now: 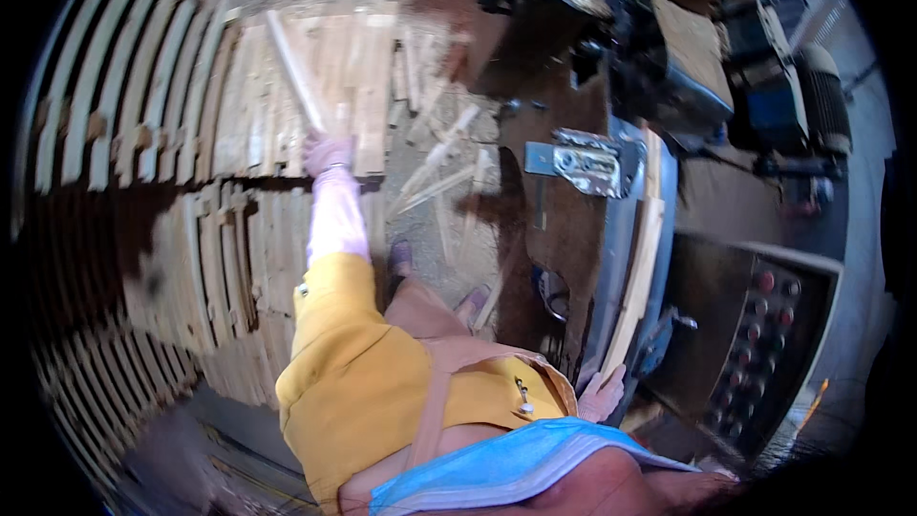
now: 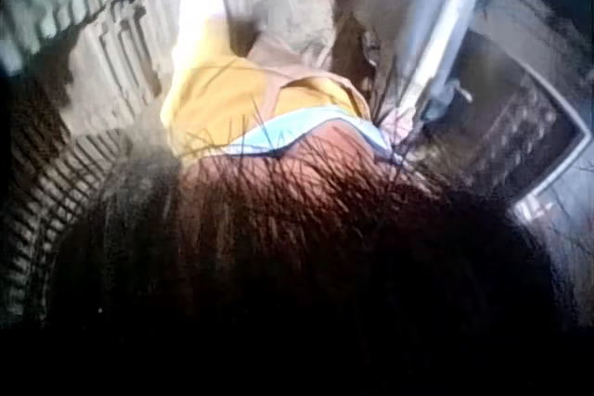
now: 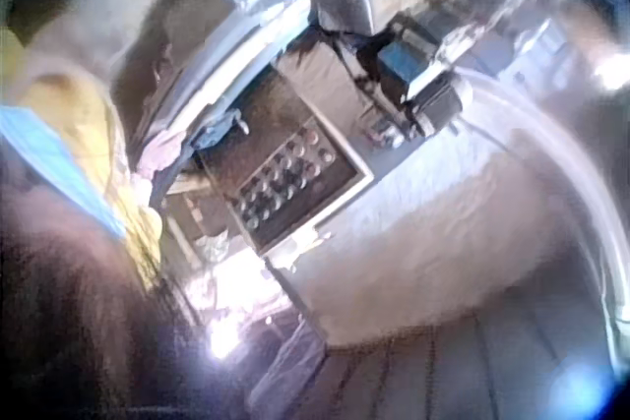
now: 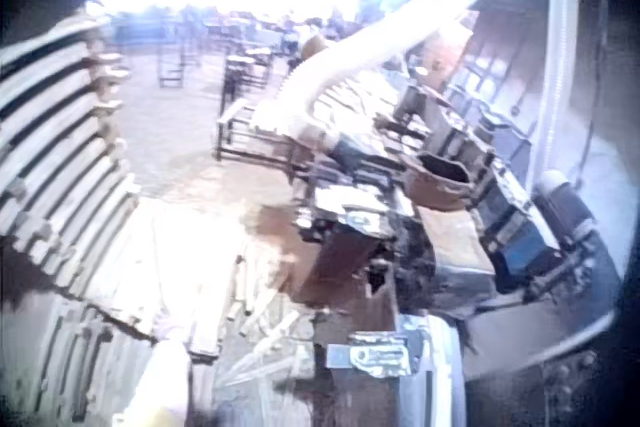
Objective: The person sands wooden planks using a belt sander, moving them across the abrasive surface and stacking them onto a pallet.
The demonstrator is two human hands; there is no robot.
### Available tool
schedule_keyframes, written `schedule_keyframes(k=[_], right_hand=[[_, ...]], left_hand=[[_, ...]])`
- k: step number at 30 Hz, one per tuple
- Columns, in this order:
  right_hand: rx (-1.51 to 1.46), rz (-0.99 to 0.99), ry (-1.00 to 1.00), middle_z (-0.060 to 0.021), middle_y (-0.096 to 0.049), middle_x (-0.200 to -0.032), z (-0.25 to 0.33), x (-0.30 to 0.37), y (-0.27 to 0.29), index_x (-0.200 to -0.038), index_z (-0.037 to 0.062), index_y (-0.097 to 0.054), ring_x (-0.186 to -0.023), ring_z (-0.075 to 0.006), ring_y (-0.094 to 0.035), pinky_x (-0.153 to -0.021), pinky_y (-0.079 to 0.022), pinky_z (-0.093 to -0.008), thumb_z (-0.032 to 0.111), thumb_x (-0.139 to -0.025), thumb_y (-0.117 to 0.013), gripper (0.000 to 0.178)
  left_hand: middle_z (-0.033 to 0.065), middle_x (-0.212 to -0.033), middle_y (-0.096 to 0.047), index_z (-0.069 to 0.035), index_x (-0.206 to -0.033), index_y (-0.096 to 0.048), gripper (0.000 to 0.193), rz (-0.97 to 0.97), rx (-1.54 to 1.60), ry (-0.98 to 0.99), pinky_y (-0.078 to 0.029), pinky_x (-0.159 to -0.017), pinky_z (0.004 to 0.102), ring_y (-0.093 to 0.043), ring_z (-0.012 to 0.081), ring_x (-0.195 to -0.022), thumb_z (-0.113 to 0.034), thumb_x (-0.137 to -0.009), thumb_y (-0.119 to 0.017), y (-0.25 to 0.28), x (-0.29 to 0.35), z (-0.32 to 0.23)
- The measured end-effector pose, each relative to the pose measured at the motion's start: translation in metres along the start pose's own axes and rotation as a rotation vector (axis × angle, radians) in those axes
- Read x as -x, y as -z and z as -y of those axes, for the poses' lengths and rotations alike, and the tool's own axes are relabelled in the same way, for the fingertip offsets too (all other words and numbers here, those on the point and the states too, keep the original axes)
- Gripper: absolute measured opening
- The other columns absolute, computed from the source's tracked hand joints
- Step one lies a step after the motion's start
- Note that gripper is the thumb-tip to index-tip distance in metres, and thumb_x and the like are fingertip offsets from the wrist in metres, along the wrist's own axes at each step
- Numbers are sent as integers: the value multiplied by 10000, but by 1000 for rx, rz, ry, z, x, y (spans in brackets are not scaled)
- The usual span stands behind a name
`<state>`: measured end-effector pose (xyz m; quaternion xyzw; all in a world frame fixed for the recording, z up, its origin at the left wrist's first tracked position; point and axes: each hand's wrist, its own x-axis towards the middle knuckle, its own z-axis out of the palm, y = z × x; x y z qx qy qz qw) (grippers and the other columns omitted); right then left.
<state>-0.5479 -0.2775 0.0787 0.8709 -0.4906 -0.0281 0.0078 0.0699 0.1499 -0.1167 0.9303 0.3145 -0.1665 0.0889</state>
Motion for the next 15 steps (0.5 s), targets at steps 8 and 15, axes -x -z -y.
schedule_keyframes(k=[8, 15], right_hand=[[-470, -381, 67, -326, -549, -1354, 139, -137, 6, -1483, -50, -429, -1241, -499, -518, -1069, -403, -511, 274, -1008, -591, 597], [-478, -407, 107, -313, -642, -1190, 221, -228, 15, -1456, 36, -461, -1098, -505, -600, -942, -471, -560, 287, -960, -642, 585]], left_hand=[[297, -1446, -535, -23, -1609, -176, 1121, 89, 173, -27, -471, -1114, 476, -562, 435, -1327, -426, -777, -809, 21, -14, 24], [250, -1239, -694, 103, -1443, -418, 982, 147, 606, -277, -512, -1004, 402, -678, 360, -1119, -353, -695, -861, -6, -28, 89]])
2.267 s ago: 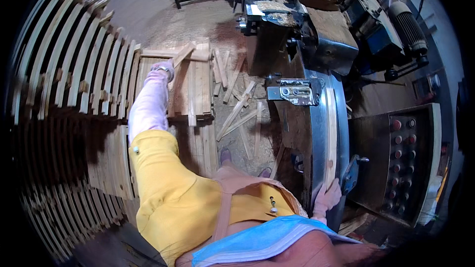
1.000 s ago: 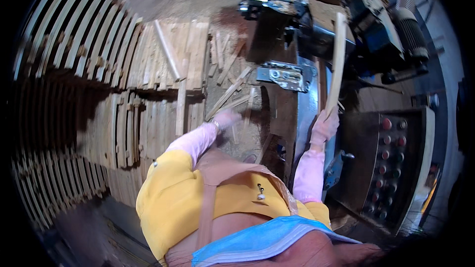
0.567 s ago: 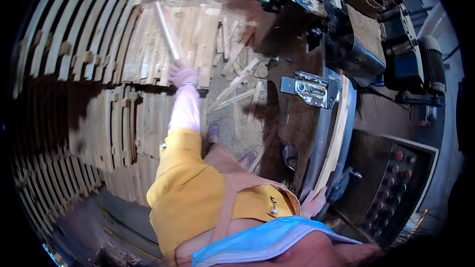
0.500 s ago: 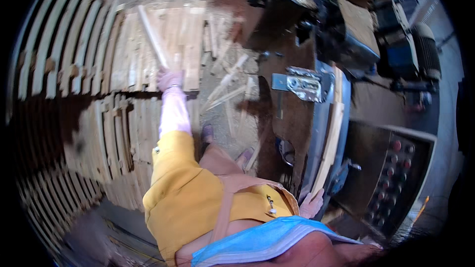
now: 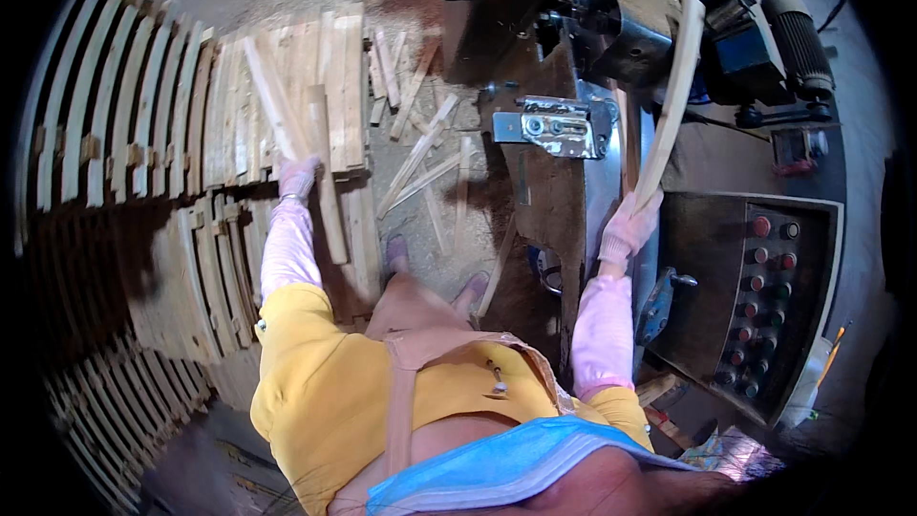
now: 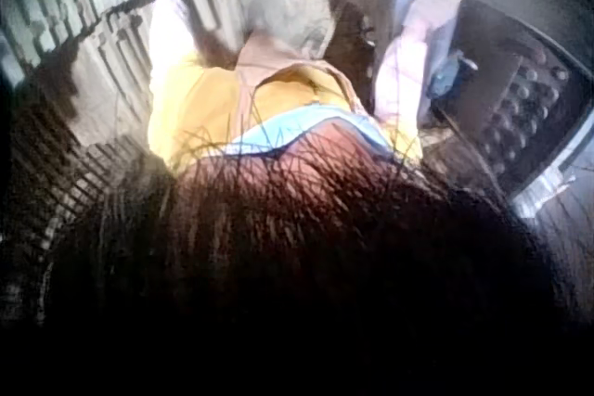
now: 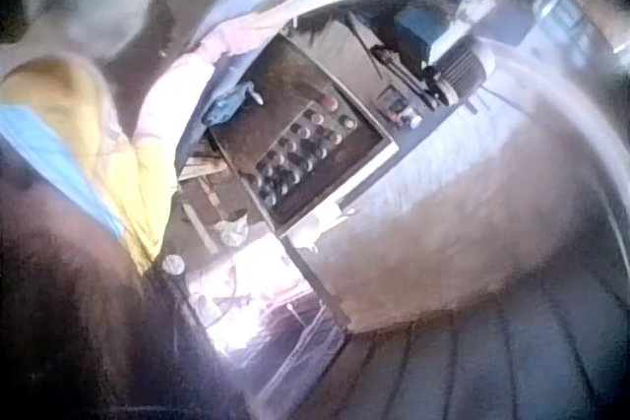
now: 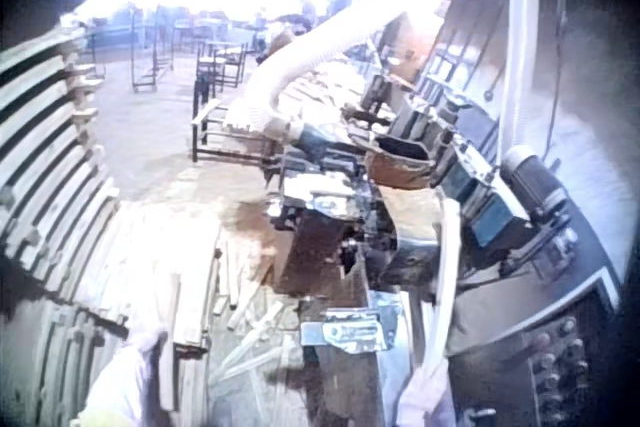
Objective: The person sands wooden planks using a belt sander, moving them across the abrasive surface and stacking them onto a pallet.
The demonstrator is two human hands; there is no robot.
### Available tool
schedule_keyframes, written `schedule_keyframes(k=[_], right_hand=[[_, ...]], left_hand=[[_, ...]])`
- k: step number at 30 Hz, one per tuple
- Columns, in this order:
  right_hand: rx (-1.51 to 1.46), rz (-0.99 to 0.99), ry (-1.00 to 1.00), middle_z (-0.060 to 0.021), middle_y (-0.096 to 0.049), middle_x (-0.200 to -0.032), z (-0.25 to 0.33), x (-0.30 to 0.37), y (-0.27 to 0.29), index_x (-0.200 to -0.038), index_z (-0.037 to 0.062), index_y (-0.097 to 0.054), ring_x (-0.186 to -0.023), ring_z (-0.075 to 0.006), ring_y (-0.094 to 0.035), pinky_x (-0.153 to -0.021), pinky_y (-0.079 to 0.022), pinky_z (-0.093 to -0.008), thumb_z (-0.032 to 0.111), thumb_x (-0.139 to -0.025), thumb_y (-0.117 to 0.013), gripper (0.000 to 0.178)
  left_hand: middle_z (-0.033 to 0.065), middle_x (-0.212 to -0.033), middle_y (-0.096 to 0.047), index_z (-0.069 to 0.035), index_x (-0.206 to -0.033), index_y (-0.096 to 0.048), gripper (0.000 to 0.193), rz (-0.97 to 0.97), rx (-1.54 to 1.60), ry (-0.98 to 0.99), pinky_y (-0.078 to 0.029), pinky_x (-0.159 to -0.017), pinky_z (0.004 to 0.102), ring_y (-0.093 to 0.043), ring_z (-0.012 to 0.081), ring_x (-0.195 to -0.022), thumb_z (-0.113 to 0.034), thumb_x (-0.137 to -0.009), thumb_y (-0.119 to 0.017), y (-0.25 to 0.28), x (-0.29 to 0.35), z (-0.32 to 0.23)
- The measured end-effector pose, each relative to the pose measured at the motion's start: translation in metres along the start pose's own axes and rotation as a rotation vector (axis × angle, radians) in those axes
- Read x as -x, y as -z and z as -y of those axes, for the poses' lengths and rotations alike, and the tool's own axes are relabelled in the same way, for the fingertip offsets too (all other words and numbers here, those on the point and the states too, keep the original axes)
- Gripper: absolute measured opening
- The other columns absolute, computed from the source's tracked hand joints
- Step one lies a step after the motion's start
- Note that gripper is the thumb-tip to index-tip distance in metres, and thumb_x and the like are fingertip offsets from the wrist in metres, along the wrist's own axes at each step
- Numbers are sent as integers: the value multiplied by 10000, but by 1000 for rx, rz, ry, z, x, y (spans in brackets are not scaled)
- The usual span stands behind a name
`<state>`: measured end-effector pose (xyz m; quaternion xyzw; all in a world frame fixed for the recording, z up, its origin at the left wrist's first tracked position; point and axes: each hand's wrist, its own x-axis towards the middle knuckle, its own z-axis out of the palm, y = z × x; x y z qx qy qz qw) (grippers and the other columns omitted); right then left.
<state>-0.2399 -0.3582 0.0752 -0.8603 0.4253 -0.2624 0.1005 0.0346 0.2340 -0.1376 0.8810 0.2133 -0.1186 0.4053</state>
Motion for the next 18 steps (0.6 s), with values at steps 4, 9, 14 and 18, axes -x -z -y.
schedule_keyframes(k=[4, 9, 14, 18], right_hand=[[2, 115, 14, -312, -647, -1217, 6, -26, -13, -1499, 51, -435, -1120, -497, -603, -958, -470, -570, 325, -954, -669, 654], [98, 255, -45, -301, -639, -1258, -34, 55, 48, -1547, 91, -397, -1157, -482, -601, -979, -468, -562, 334, -968, -656, 680], [351, 444, -34, -267, -634, -1253, -142, 177, 157, -1514, 34, -444, -1152, -451, -582, -966, -467, -546, 320, -936, -672, 685], [405, 310, 48, -256, -645, -1251, -175, 205, 162, -1473, 35, -503, -1142, -443, -593, -975, -474, -543, 328, -923, -676, 647]], left_hand=[[145, -892, -744, 63, -959, -722, 510, -22, 190, 101, -561, -723, 404, -696, 266, -746, -373, -755, -890, -14, 31, -33], [48, -679, -622, -23, -935, -696, 324, 109, 705, 301, -436, -396, 334, -552, 170, -453, -290, -839, -853, -10, 81, -36], [-4, -684, -549, -131, -963, -607, 250, 290, 1089, 321, -506, -420, 302, -541, 138, -495, -314, -918, -772, -9, 99, 1], [-9, -725, -576, -136, -970, -595, 197, 389, 1221, 171, -559, -503, 295, -592, 128, -569, -253, -907, -742, -13, 132, 3]])
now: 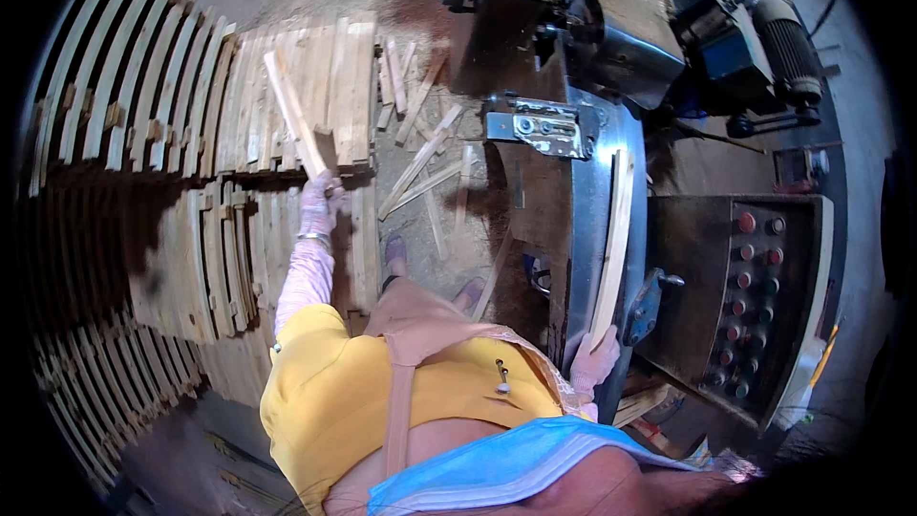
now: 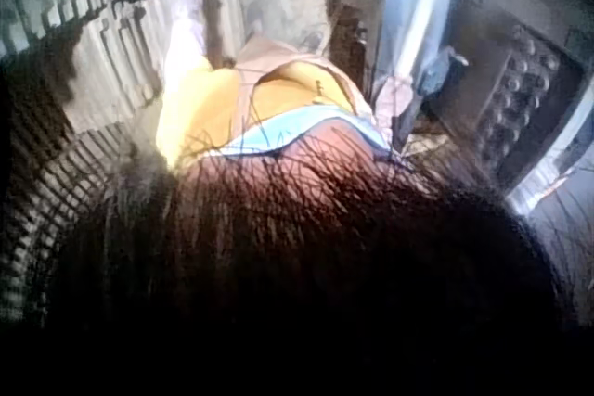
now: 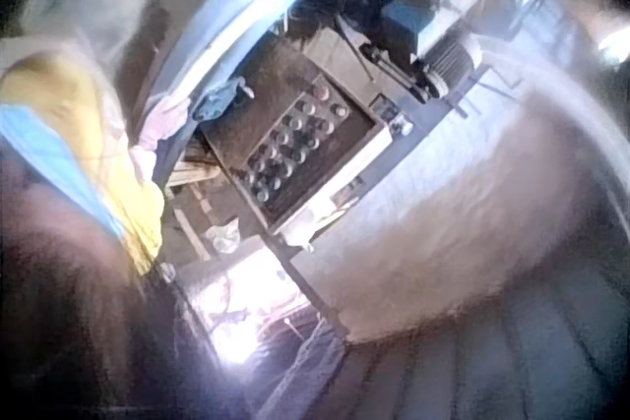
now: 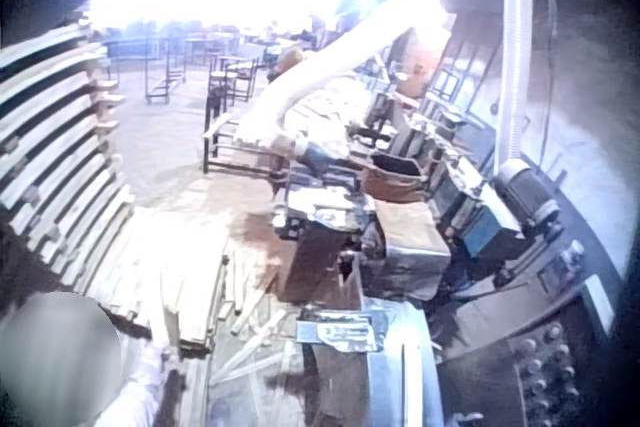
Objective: The person sands wooden planks using a belt sander, moving them across the abrasive surface and stacking them onto a pallet.
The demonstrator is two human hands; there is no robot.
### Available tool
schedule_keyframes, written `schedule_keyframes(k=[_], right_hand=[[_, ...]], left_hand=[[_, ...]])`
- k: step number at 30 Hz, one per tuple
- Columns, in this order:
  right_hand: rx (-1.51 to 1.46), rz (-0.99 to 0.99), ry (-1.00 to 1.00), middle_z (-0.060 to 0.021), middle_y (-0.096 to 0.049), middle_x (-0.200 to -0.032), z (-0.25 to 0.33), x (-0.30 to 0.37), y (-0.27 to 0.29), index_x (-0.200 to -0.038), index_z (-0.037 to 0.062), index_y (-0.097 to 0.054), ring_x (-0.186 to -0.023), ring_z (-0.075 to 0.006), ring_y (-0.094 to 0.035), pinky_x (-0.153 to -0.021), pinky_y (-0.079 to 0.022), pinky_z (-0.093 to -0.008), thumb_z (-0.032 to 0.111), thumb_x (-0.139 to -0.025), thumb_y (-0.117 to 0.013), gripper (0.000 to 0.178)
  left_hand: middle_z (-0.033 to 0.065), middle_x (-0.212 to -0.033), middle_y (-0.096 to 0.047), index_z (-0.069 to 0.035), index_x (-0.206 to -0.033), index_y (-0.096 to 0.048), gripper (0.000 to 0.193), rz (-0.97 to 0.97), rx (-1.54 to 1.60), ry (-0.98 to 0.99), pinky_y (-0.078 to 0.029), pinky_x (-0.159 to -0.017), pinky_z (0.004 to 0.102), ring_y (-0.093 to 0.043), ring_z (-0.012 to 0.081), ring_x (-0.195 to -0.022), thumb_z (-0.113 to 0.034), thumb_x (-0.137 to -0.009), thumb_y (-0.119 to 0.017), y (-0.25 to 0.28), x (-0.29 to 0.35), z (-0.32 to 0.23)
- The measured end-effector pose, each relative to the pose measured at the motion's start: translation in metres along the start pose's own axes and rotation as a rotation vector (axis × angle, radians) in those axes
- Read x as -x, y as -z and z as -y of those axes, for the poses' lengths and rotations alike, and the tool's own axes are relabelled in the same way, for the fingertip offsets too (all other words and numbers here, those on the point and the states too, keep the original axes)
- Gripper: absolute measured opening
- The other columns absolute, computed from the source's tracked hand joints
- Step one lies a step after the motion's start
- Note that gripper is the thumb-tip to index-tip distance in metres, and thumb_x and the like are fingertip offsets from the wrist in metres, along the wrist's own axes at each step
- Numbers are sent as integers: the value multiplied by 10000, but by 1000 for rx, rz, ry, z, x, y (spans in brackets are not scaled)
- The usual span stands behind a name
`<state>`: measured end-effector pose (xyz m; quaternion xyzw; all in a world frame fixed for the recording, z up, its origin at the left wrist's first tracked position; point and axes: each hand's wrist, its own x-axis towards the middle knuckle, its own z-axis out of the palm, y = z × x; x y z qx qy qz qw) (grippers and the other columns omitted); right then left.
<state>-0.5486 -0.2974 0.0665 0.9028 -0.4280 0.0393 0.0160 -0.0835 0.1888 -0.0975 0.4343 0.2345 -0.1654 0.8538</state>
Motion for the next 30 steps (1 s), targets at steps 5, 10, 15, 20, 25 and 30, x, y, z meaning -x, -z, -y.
schedule_keyframes(k=[5, 10, 15, 20, 25, 30], right_hand=[[-3, -299, 352, -176, -694, -1192, 76, -140, -12, -1279, 56, -689, -1071, -389, -641, -950, -503, -513, 310, -946, -658, 419], [-8, -308, 379, -156, -703, -1204, 137, -237, -21, -1219, 84, -719, -1113, -362, -641, -970, -508, -458, 284, -941, -663, 347], [-680, 158, 639, -154, -679, -1243, 239, -213, 26, -1351, 11, -604, -1151, -285, -653, -995, -502, -400, 272, -914, -708, 520], [-1137, 593, 470, -120, -640, -1182, 251, -151, 64, -1347, -9, -527, -1061, -232, -628, -955, -520, -375, 248, -826, -786, 637], [-1026, 518, 159, -165, -633, -1286, 148, -106, 89, -1439, 16, -497, -1167, -245, -620, -1002, -500, -377, 202, -828, -776, 697], [-461, 421, -37, -252, -591, -1353, 54, -5, 79, -1527, 28, -371, -1206, -423, -595, -1033, -483, -467, 157, -796, -773, 844]], left_hand=[[21, -814, -638, -78, -1048, -620, 286, -39, -160, -178, -568, -562, 266, -640, 117, -644, -213, -856, -781, -99, 86, -10], [73, -973, -671, -43, -1148, -608, 446, 181, -318, -312, -588, -650, 275, -686, 146, -773, -210, -810, -845, -144, 94, 22], [53, -1061, -674, -66, -1228, -614, 588, 248, -551, -569, -565, -743, 299, -663, 164, -942, -143, -714, -890, -250, 145, 78], [110, -1181, -667, -73, -1322, -542, 780, 804, -485, -51, -556, -950, 379, -661, 226, -1082, -382, -710, -913, -296, 201, 141], [170, -1115, -740, -68, -1287, -615, 786, 1289, -1341, -102, -562, -925, 396, -712, 339, -1066, -538, -718, -886, -333, 231, 148], [204, -1240, -713, -64, -1346, -603, 694, 1477, -1442, -33, -540, -987, 450, -678, 372, -1165, -503, -834, -764, -322, 268, 198]])
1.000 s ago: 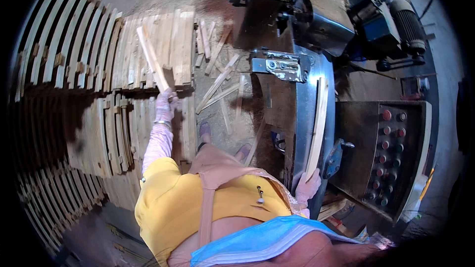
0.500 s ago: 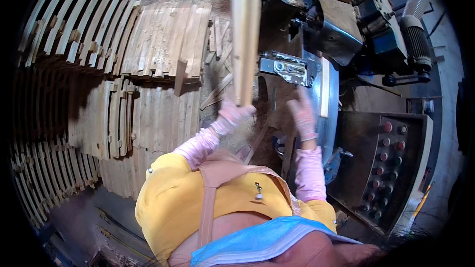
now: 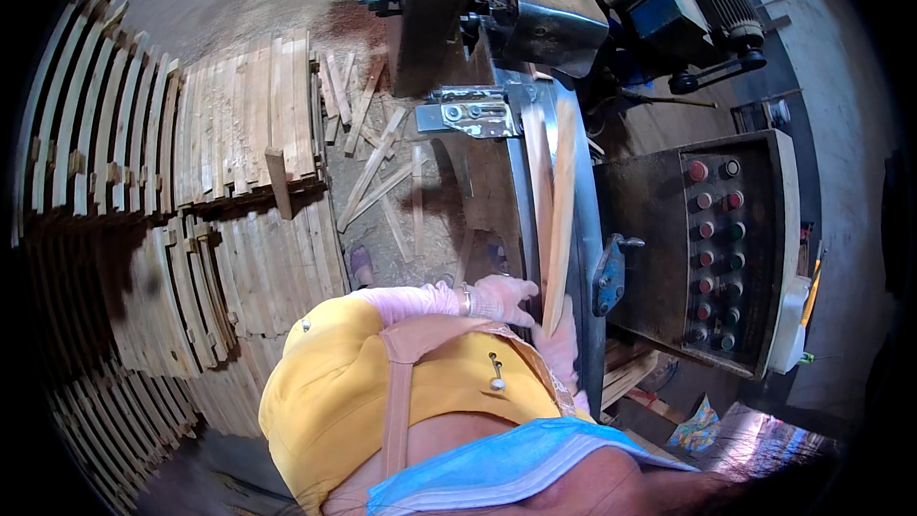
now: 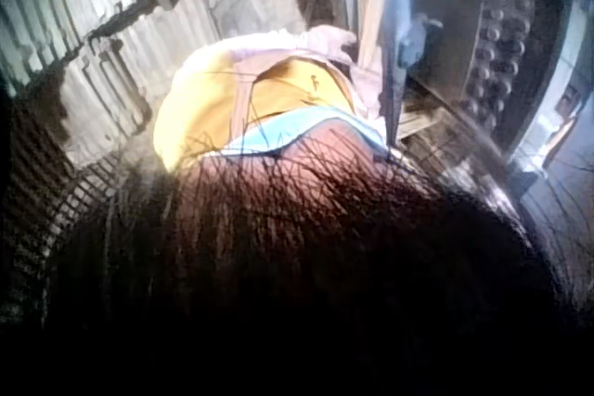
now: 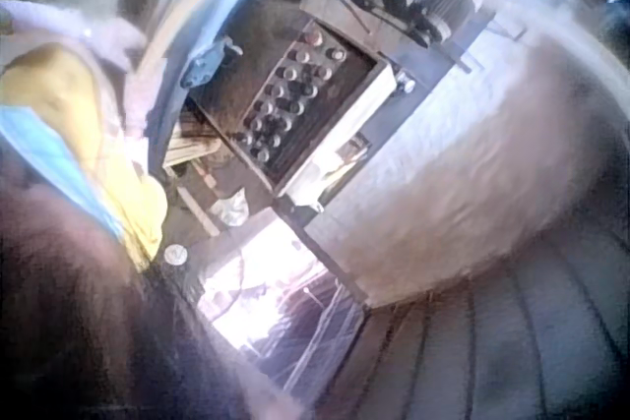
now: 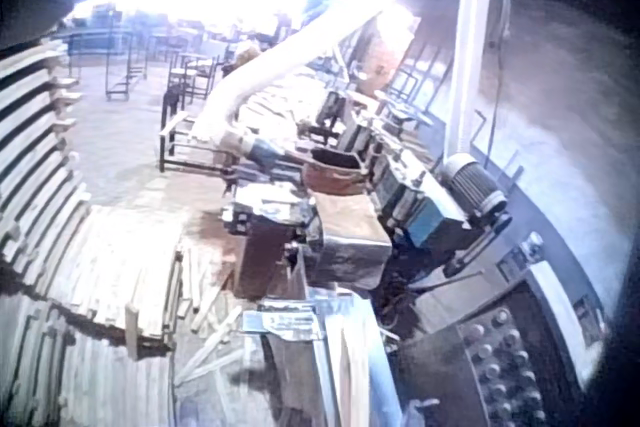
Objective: The person sands wooden planks using a belt sander, moving them across the abrasive surface and stacking them onto a pallet.
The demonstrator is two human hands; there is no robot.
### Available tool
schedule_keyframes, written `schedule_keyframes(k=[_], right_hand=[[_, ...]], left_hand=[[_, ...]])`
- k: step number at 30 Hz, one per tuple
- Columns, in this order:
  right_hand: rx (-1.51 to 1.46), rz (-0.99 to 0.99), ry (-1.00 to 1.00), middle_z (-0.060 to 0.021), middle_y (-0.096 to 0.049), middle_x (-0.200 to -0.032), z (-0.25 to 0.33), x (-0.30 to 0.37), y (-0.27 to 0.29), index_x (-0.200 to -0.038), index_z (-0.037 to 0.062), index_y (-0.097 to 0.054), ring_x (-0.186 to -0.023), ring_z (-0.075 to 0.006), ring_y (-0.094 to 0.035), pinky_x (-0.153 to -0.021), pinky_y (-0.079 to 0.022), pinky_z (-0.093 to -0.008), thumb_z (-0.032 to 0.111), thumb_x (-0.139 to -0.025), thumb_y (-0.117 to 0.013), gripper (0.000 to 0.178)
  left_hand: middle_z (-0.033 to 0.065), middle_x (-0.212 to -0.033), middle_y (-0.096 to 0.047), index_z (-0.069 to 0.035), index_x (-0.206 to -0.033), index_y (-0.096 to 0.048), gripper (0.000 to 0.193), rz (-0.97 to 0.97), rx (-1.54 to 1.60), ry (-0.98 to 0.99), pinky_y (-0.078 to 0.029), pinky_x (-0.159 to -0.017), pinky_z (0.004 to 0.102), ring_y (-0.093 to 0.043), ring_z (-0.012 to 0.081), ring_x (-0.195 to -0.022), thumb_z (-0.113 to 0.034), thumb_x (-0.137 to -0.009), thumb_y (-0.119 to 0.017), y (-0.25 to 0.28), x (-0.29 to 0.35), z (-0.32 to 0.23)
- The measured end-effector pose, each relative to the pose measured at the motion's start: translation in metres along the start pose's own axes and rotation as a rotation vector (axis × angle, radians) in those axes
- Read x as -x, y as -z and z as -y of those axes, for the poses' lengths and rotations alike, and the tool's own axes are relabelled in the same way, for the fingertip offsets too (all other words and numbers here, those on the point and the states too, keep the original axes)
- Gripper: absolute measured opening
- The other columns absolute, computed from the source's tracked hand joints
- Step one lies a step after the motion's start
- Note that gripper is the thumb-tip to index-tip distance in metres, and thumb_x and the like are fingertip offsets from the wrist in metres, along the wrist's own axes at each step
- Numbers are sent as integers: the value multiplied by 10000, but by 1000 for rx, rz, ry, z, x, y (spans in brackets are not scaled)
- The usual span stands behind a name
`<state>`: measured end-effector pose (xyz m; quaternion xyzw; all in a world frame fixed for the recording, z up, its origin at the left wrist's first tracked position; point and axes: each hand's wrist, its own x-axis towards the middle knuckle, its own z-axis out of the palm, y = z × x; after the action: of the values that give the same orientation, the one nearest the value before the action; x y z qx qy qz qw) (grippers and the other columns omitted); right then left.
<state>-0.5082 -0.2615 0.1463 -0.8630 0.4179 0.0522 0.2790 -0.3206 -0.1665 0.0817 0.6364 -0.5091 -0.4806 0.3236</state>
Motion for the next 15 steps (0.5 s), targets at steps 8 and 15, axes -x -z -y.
schedule_keyframes(k=[8, 15], right_hand=[[303, -460, 98, -285, -609, -1234, -69, 13, -36, -1387, -7, -513, -1171, -478, -561, -1009, -450, -544, 198, -801, -770, 672], [-78, -464, -42, -232, -680, -1083, 3, -155, -29, -1292, 24, -628, -1030, -453, -619, -905, -496, -543, 170, -872, -691, 450]], left_hand=[[201, -1329, -680, -55, -1437, -550, 671, -89, 135, 126, -520, -1059, 409, -659, 321, -1235, -386, -887, -744, 33, -3, 31], [213, -1318, -681, -19, -1419, -555, 637, -291, 236, 231, -522, -1053, 392, -664, 309, -1231, -351, -906, -736, 40, 17, 72]])
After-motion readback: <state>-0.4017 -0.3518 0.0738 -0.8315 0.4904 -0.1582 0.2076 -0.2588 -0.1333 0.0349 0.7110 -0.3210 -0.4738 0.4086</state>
